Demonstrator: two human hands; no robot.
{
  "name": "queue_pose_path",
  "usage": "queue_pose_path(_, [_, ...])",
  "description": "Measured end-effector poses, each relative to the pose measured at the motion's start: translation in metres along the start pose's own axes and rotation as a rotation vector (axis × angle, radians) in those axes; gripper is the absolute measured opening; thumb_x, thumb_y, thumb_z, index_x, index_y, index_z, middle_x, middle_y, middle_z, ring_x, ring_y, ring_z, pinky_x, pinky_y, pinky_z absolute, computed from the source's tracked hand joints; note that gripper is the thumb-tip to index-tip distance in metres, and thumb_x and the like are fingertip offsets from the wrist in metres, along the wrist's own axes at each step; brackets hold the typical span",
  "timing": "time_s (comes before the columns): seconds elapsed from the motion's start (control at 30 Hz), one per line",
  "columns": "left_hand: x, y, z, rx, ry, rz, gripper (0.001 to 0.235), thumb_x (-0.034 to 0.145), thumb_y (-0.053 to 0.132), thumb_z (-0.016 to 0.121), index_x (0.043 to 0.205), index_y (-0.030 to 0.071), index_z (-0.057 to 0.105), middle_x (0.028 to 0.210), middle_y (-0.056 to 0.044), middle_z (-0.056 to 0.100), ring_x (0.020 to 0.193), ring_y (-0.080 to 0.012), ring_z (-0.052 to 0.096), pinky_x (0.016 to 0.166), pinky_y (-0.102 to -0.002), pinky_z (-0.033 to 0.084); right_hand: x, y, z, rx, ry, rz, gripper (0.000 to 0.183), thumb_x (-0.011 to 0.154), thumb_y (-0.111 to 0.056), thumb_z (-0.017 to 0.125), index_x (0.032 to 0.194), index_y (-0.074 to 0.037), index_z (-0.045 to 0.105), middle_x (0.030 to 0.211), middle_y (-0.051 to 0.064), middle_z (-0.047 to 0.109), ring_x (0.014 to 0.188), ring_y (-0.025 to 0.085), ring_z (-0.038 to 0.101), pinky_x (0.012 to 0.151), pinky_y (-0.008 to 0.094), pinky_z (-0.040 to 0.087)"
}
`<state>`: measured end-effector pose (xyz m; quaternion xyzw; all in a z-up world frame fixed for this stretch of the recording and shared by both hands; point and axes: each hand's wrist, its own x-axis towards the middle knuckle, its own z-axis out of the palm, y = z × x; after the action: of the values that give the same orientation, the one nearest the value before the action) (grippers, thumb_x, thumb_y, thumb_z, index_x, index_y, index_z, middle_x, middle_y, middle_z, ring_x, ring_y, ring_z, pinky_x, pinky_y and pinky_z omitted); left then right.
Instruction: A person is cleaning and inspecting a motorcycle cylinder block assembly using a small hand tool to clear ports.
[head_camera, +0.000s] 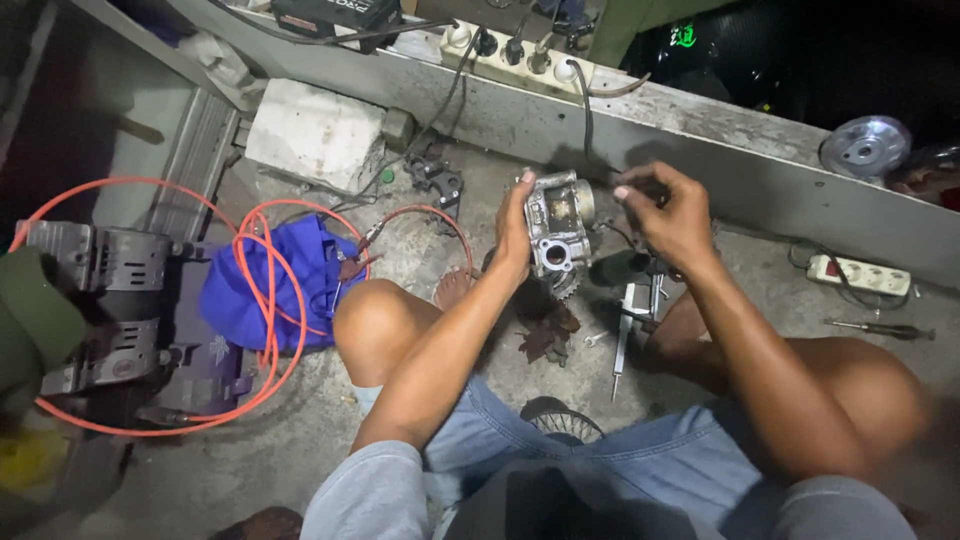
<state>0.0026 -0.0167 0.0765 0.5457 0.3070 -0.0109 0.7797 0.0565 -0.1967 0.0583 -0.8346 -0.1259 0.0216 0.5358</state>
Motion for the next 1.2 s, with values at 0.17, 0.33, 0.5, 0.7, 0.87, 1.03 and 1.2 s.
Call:
queue_pose_path(0.17, [0.015, -0.019, 0.002, 0.048, -0.011, -0.005, 0.079, 0.082, 0.066, 0.061, 0.137, 0.008, 0.061, 0.145, -0.019, 0.054, 0.140, -0.0369, 0.045, 0.119, -0.048, 0.032, -0.007, -0.001, 0.007, -0.018, -0.124, -0.125, 0.016, 0.091, -0.002, 0.075, 0.106, -0.008, 0.077, 0.091, 0.018, 0.072, 0.086, 0.038, 0.072, 0.072, 0.044, 0.057])
queue_pose_path(0.33, [0.021, -0.029, -0.001, 0.181, -0.024, -0.016, 0.084, 0.081, 0.073, 0.058, 0.135, 0.009, 0.061, 0.141, -0.021, 0.056, 0.138, -0.0370, 0.048, 0.118, -0.048, 0.033, -0.014, -0.020, 0.014, -0.050, -0.217, -0.163, 0.018, 0.090, -0.002, 0.075, 0.108, -0.002, 0.074, 0.094, 0.022, 0.071, 0.093, 0.046, 0.071, 0.078, 0.054, 0.058])
queue_pose_path(0.5, [0.005, -0.009, 0.003, 0.100, -0.046, -0.018, 0.086, 0.080, 0.068, 0.061, 0.136, 0.002, 0.058, 0.140, -0.027, 0.052, 0.138, -0.0428, 0.044, 0.117, -0.052, 0.033, -0.007, -0.029, 0.005, 0.345, -0.258, 0.234, 0.017, 0.091, -0.004, 0.078, 0.106, 0.002, 0.073, 0.095, 0.023, 0.073, 0.088, 0.025, 0.071, 0.071, 0.043, 0.064])
queue_pose_path(0.7, [0.009, -0.011, 0.002, 0.087, -0.055, -0.028, 0.089, 0.080, 0.070, 0.060, 0.137, 0.001, 0.056, 0.142, -0.027, 0.050, 0.139, -0.0422, 0.042, 0.117, -0.051, 0.032, -0.001, -0.024, 0.003, 0.450, -0.295, 0.304, 0.029, 0.089, 0.003, 0.072, 0.117, 0.002, 0.068, 0.097, 0.016, 0.070, 0.086, 0.021, 0.071, 0.071, 0.039, 0.067])
queue_pose_path(0.87, [0.014, -0.018, -0.002, 0.130, -0.068, -0.029, 0.089, 0.079, 0.073, 0.059, 0.133, 0.002, 0.057, 0.134, -0.026, 0.052, 0.134, -0.0411, 0.046, 0.114, -0.049, 0.035, 0.000, -0.030, 0.002, 0.401, -0.265, 0.176, 0.034, 0.085, 0.007, 0.072, 0.118, 0.001, 0.070, 0.104, 0.020, 0.071, 0.094, 0.028, 0.072, 0.074, 0.045, 0.066])
queue_pose_path(1.03, [0.015, -0.019, -0.003, 0.136, -0.089, -0.037, 0.091, 0.079, 0.075, 0.059, 0.134, 0.002, 0.056, 0.133, -0.025, 0.052, 0.135, -0.0402, 0.046, 0.114, -0.049, 0.034, -0.002, -0.044, 0.006, 0.492, -0.233, 0.217, 0.020, 0.086, 0.009, 0.066, 0.103, 0.004, 0.076, 0.098, 0.023, 0.073, 0.089, 0.027, 0.072, 0.073, 0.046, 0.067])
queue_pose_path(1.2, [0.014, -0.015, -0.002, 0.096, -0.078, -0.016, 0.087, 0.081, 0.070, 0.060, 0.133, 0.001, 0.056, 0.134, -0.027, 0.052, 0.133, -0.0412, 0.046, 0.114, -0.049, 0.035, 0.001, -0.034, 0.006, 0.416, -0.207, 0.232, 0.019, 0.084, 0.004, 0.079, 0.103, 0.002, 0.077, 0.097, 0.019, 0.074, 0.086, 0.021, 0.070, 0.067, 0.040, 0.068])
